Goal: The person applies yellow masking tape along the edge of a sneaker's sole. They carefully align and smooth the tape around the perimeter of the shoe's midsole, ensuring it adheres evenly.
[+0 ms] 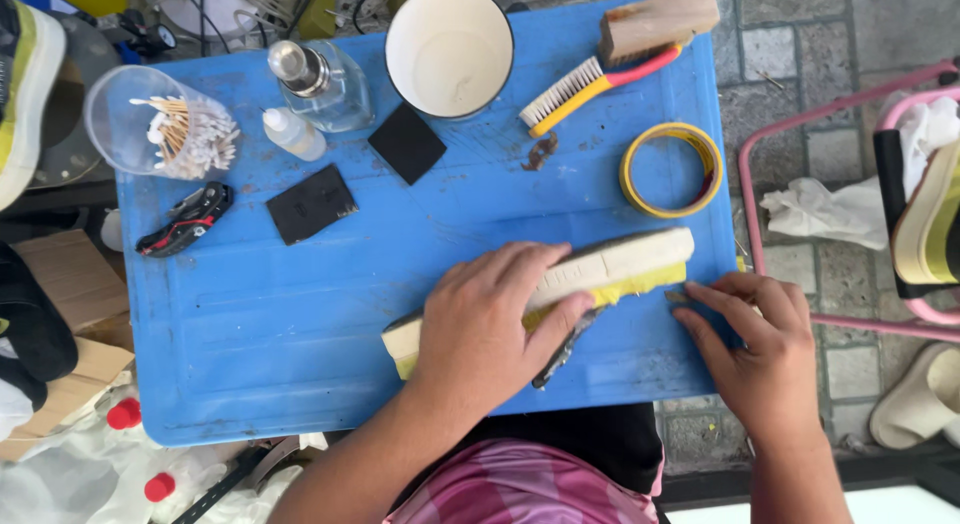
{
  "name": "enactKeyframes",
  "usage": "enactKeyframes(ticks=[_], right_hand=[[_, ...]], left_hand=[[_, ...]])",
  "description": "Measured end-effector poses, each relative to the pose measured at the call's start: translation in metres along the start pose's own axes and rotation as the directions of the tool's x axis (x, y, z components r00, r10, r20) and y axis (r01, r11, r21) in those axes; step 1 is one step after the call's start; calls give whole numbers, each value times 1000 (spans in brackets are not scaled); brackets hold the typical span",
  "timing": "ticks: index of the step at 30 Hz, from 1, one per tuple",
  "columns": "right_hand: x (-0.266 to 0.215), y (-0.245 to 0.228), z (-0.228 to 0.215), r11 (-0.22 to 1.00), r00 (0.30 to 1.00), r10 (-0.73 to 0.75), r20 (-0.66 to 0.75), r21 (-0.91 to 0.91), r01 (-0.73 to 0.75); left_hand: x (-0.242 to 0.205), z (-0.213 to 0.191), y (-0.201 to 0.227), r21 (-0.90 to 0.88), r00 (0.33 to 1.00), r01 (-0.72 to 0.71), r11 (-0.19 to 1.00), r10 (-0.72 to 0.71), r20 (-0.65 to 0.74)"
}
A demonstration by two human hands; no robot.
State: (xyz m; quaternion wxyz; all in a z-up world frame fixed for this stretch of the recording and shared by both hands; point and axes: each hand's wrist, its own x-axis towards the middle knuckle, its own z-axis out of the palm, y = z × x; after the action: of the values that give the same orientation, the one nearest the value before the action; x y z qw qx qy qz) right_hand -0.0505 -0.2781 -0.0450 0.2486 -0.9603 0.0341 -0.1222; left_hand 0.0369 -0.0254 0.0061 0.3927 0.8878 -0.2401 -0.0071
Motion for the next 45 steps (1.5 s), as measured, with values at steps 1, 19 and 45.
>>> enactKeyframes(ticks=[1,19,45], right_hand=[[-4,1,3,1000,1000,-2,-13,2,2],[-16,-53,15,794,979,-93,-181,581,182],[-2,-78,30,810,978,207,-13,564,-163]], left_hand=[[-1,1,-1,-11,1000,-13,1000,13,0],[-20,-30,-22,-167,993,-92,982,104,64],[50,-28,-43,-490,872,-198,849,381,307]])
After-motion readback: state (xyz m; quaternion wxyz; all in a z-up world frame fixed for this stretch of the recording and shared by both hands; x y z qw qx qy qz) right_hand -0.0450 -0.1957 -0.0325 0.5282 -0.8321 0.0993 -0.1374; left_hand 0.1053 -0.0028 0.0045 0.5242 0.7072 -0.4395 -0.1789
